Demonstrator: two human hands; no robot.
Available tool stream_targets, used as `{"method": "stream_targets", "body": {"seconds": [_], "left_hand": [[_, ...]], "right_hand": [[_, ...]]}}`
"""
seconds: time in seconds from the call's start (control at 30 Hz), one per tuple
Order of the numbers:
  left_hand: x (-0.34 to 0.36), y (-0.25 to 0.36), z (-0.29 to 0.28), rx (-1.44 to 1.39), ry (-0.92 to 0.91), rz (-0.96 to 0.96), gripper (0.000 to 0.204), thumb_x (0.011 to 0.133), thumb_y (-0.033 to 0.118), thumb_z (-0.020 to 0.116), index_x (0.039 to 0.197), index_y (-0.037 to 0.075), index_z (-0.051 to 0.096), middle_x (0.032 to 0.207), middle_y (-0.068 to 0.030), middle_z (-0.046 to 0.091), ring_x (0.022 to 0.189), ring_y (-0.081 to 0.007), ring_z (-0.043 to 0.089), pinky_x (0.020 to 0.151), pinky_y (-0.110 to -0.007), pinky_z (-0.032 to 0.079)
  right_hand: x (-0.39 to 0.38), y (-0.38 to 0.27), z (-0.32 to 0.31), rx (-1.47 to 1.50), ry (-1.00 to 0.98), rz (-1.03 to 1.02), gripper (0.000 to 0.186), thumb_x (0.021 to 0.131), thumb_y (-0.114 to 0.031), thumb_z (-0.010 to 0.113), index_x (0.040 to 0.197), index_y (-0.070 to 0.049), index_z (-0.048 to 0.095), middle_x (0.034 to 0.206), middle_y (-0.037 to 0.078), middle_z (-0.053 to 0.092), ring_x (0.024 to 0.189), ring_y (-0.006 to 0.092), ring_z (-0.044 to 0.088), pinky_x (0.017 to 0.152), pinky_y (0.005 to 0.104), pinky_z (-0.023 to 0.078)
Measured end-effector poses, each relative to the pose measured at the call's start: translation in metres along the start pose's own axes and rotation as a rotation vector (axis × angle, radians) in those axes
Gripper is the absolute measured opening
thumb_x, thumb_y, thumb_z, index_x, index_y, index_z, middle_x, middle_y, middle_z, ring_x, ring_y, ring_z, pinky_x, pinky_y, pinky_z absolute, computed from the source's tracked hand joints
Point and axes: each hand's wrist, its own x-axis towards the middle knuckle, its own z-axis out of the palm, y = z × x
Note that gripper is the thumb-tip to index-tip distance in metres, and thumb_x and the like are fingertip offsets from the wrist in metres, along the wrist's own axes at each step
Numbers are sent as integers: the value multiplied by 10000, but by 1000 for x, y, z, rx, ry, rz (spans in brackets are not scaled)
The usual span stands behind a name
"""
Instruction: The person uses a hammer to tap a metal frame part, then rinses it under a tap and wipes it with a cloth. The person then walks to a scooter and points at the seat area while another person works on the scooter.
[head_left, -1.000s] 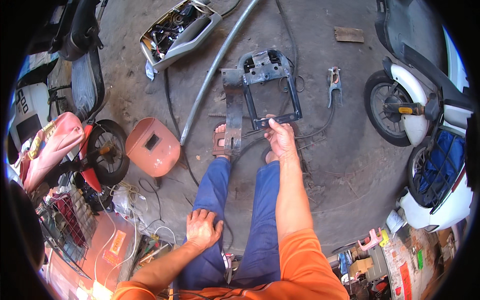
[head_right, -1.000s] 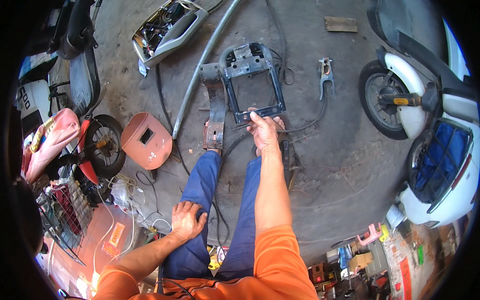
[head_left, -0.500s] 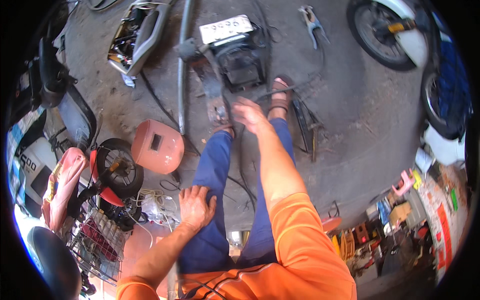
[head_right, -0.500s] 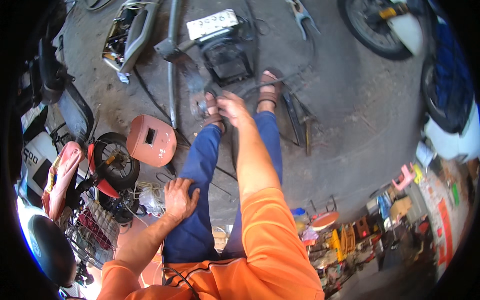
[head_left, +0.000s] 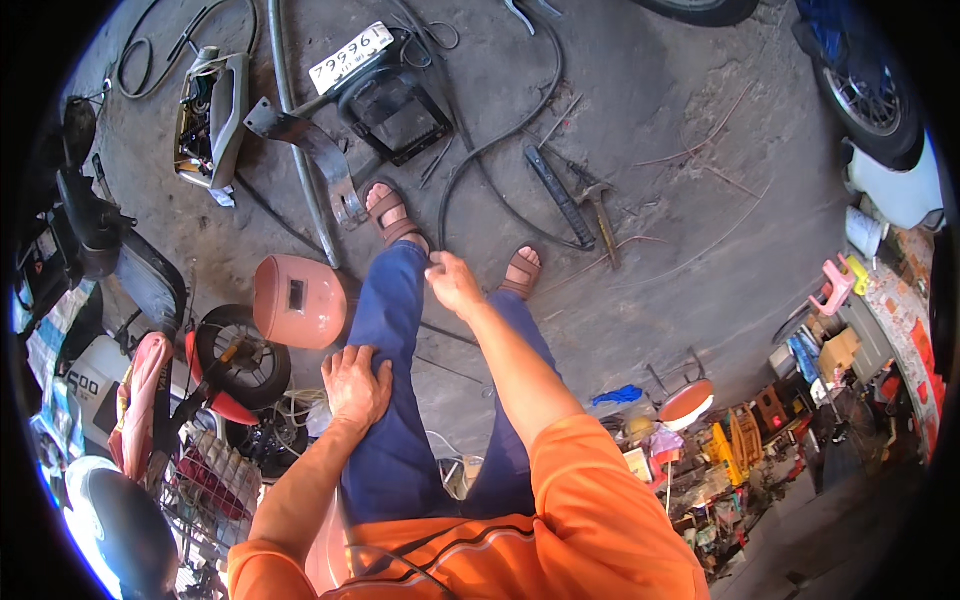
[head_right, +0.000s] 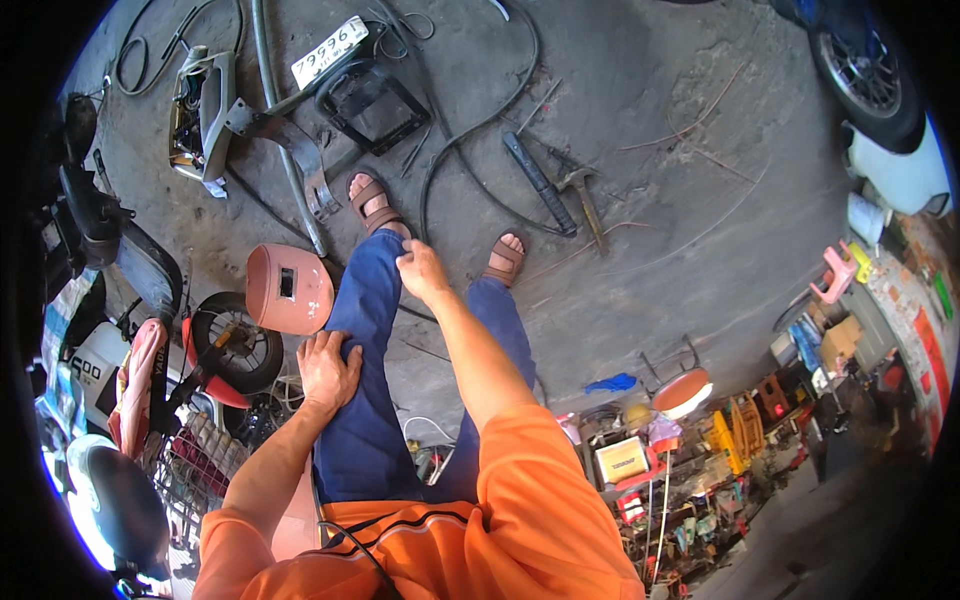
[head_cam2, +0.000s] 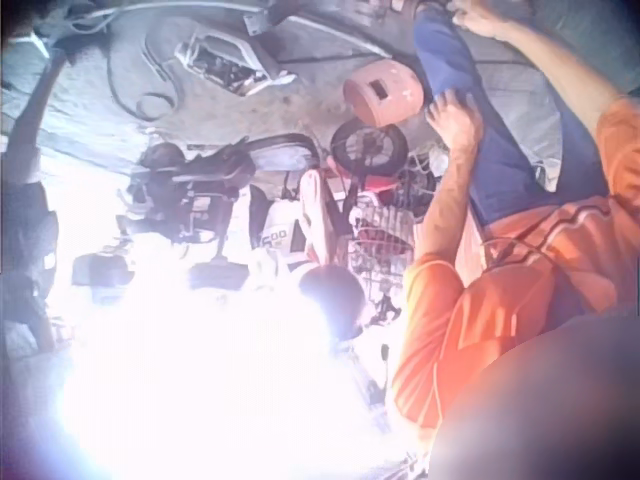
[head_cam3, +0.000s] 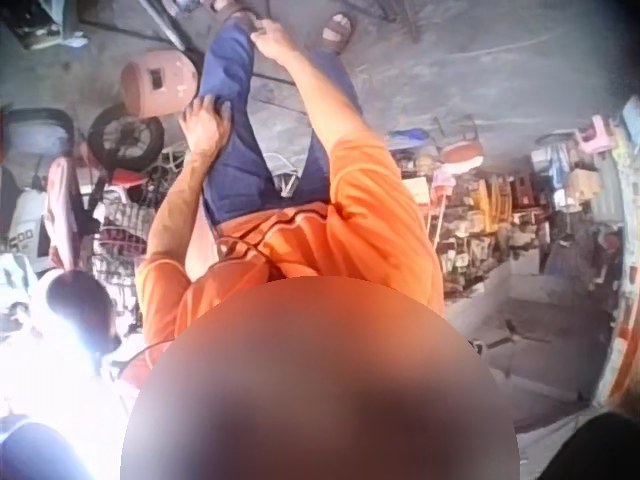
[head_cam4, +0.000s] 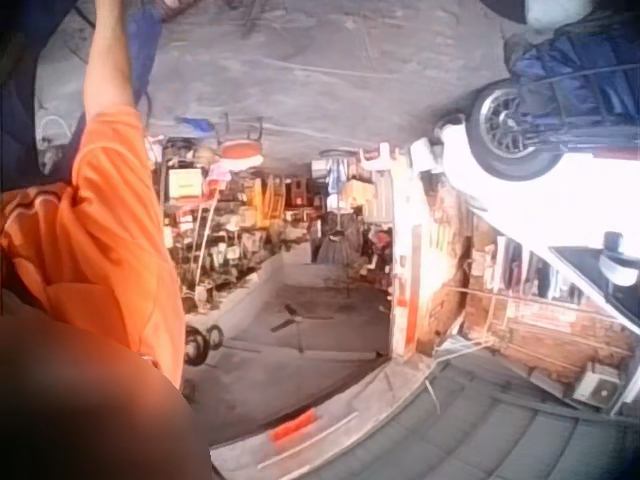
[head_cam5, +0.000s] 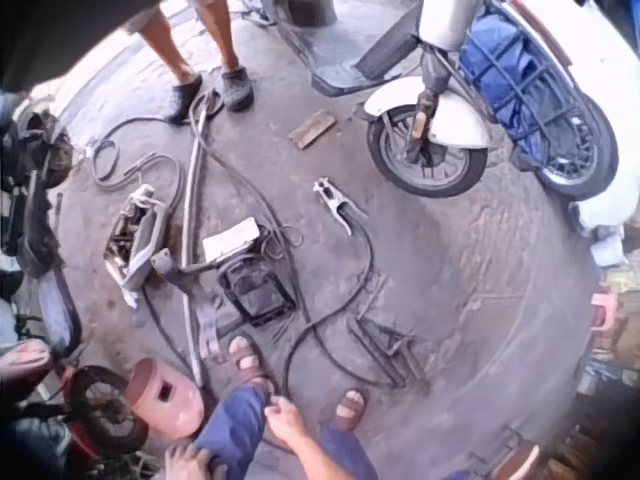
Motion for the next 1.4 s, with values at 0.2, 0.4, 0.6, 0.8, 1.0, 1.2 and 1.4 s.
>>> {"method": "stream_targets", "body": {"seconds": [0.2,0.4,0.6,0.8,1.0,1.2,1.4], "left_hand": [[-2,62,22,238,20,290,282,781,226,627,1021,81,606,1027,-113,569,1069,-307,499,1009,-512,304],[-23,109,138,646,-220,568,364,806,205,520,1126,48,596,1066,-106,589,1051,-270,504,1010,-517,282],[-181,151,115,597,-663,797,276,826,232,510,995,69,654,984,-110,626,980,-288,564,892,-513,389],[-104,159,87,366,-663,540,283,801,289,593,981,76,638,905,-127,621,896,-289,617,810,-419,476],[95,135,100,-350,-180,87,295,841,269,557,991,27,638,934,-224,650,914,-391,621,791,-451,497],[200,96,104,-551,12,-494,520,839,324,586,1253,12,539,1137,-261,605,1110,-379,568,942,-381,438],[284,44,193,-994,212,-536,518,850,221,589,1282,-46,487,1182,-238,587,1085,-281,584,899,-346,460]], "right_hand": [[-88,33,-40,80,4,-134,358,819,-136,548,1148,3,564,881,173,671,864,343,640,796,420,496],[-159,70,-58,149,58,-284,369,836,-124,574,1186,-13,535,952,169,653,876,337,633,773,411,501],[-236,46,-90,380,-2,-213,413,863,-98,584,1258,-20,489,1005,154,650,887,246,655,748,329,523],[-220,48,-147,579,267,-184,406,906,-125,574,1270,14,464,1043,92,642,935,176,616,801,293,492],[-187,144,-210,545,679,131,445,892,-95,576,1293,42,438,1039,91,619,923,143,580,797,248,461],[-191,252,-186,324,561,514,442,842,-66,590,1249,52,468,929,110,613,834,132,553,703,255,448],[-74,332,-209,-242,394,367,428,785,-114,639,1156,67,525,927,181,619,809,263,576,742,366,463]]}}
